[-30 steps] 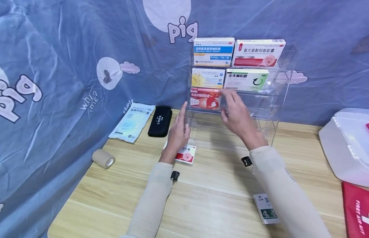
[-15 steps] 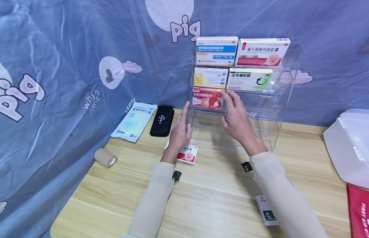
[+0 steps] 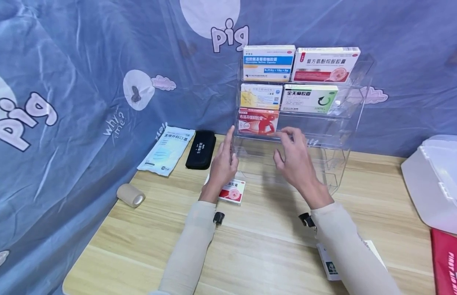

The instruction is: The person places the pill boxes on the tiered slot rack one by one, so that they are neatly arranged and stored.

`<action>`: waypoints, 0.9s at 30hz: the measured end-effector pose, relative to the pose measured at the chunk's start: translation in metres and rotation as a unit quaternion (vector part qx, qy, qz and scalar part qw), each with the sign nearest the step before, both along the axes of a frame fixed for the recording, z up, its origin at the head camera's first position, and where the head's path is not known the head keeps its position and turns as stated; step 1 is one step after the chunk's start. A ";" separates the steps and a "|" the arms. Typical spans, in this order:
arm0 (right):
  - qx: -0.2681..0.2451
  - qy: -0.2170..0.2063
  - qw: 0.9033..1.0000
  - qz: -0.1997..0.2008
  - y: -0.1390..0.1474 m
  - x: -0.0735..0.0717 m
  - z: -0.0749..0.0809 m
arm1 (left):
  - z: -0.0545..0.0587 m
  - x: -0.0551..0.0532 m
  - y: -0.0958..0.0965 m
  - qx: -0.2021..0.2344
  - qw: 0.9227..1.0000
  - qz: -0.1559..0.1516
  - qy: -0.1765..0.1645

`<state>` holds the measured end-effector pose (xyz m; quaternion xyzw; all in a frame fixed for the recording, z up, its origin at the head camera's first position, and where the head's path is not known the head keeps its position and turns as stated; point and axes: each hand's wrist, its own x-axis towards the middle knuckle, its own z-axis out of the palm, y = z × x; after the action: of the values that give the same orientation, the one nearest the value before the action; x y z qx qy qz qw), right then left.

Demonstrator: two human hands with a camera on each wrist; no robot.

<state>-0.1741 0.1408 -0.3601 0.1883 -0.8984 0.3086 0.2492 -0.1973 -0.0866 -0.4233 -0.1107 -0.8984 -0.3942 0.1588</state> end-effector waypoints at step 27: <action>0.197 -0.195 0.942 0.188 -0.038 0.043 -0.059 | -0.001 0.000 0.000 -0.007 1.000 0.004 0.002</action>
<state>-0.1310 0.1029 -0.4187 0.3351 -0.9205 0.1977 -0.0358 -0.1974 -0.0869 -0.4238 -0.1094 -0.9011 -0.3873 0.1616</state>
